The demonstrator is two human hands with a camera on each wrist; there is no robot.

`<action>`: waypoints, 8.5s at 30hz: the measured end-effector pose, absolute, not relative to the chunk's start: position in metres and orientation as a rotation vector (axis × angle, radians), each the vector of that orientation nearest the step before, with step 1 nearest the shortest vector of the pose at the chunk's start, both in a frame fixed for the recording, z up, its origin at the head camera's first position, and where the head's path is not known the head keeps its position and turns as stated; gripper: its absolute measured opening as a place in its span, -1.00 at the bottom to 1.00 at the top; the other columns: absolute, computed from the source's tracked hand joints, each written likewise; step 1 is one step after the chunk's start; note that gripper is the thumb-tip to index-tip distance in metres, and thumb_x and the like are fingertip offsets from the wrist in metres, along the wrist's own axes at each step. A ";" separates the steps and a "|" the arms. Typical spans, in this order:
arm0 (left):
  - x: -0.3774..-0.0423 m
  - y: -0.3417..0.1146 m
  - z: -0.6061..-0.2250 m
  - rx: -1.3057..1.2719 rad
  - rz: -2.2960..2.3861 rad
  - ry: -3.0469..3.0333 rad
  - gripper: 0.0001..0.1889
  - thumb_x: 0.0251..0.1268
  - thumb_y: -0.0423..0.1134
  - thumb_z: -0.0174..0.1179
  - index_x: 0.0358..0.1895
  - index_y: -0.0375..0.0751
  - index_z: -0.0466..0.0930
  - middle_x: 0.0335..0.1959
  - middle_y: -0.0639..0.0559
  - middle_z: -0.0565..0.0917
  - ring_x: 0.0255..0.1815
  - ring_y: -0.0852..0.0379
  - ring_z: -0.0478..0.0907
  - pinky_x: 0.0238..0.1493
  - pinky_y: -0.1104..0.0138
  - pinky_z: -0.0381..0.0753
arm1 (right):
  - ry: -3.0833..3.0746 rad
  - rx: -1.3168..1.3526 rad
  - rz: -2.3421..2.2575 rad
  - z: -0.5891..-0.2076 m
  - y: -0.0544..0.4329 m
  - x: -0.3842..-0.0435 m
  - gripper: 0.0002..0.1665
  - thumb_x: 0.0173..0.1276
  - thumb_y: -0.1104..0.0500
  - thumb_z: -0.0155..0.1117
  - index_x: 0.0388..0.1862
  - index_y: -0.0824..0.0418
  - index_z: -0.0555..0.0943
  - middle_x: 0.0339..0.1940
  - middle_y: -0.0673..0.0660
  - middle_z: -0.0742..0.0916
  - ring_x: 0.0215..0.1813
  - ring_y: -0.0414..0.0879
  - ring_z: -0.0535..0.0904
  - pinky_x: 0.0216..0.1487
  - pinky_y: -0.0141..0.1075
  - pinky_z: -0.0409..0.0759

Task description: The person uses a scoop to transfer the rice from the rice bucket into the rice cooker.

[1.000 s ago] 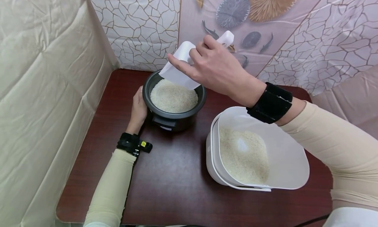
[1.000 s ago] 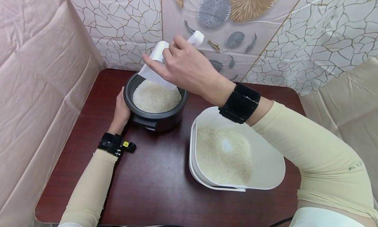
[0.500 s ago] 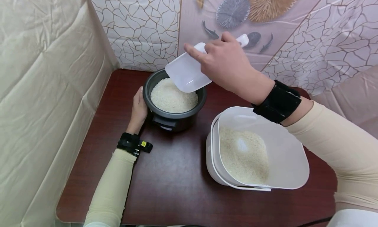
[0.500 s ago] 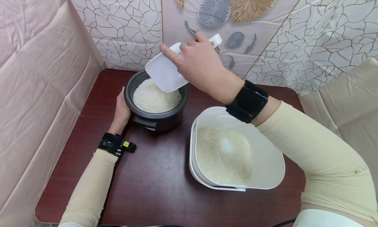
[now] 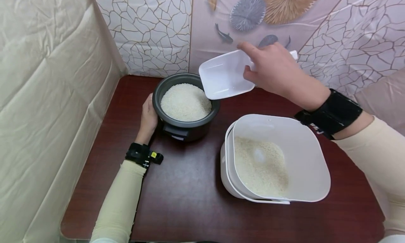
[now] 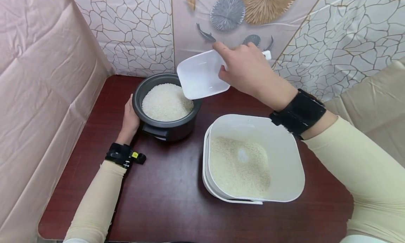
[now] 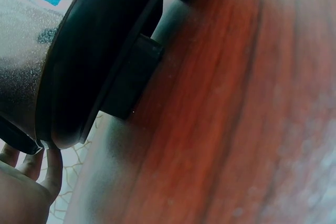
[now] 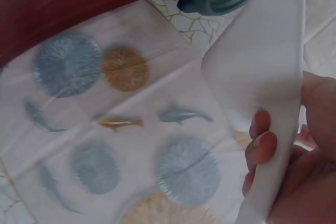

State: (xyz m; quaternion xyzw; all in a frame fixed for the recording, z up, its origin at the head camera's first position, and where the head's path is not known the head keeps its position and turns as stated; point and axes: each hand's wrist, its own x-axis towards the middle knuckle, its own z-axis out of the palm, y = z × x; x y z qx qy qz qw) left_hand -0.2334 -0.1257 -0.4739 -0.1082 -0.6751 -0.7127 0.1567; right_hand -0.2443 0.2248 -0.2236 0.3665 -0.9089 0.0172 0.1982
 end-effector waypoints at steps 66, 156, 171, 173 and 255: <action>-0.239 -0.123 -0.485 -0.345 -2.071 -1.862 -0.42 0.73 0.19 -0.15 0.34 -0.16 0.62 0.14 0.01 0.68 0.21 0.09 0.55 0.32 0.25 0.46 | -2.570 1.273 -0.415 -0.300 0.342 -0.117 -0.35 -0.21 0.42 0.62 -0.02 0.24 0.64 -0.66 0.06 0.51 -0.64 -0.01 0.43 -0.39 -0.13 0.27; -0.250 -0.126 -0.502 -0.293 -2.056 -1.846 -0.30 0.48 0.42 -0.05 0.19 -0.10 0.68 -0.03 0.15 0.68 0.05 0.18 0.53 0.23 0.30 0.44 | -3.538 1.302 -0.012 -0.308 0.302 -0.133 -0.73 0.49 0.19 0.38 0.02 0.23 0.50 -0.55 -0.07 0.51 -0.49 -0.21 0.40 -0.39 -0.29 0.42; -0.233 -0.121 -0.472 -0.320 -2.079 -1.840 -0.36 0.58 0.34 -0.02 0.23 -0.14 0.67 0.02 0.13 0.69 0.10 0.16 0.54 0.26 0.29 0.45 | -3.456 1.353 0.240 -0.314 0.299 -0.142 -0.77 0.40 0.30 0.31 -0.04 0.14 0.50 -0.66 -0.14 0.42 -0.60 -0.31 0.28 -0.46 -0.36 0.37; -0.234 -0.121 -0.473 -0.319 -2.085 -1.841 -0.36 0.59 0.33 -0.03 0.26 -0.15 0.67 0.05 0.12 0.69 0.13 0.15 0.54 0.28 0.28 0.45 | -3.440 1.363 0.288 -0.314 0.299 -0.143 -0.76 0.40 0.29 0.30 -0.02 0.13 0.50 -0.65 -0.15 0.40 -0.58 -0.32 0.27 -0.45 -0.36 0.36; -0.233 -0.126 -0.471 -0.256 -1.994 -1.990 -0.58 0.83 -0.09 -0.20 0.09 -0.21 0.67 -0.18 0.13 0.62 -0.04 0.15 0.50 0.17 0.27 0.44 | -3.247 1.146 0.689 -0.203 0.304 -0.224 -0.64 0.60 0.30 0.21 0.31 0.23 0.48 -0.51 0.04 0.64 -0.56 -0.04 0.51 -0.55 -0.29 0.46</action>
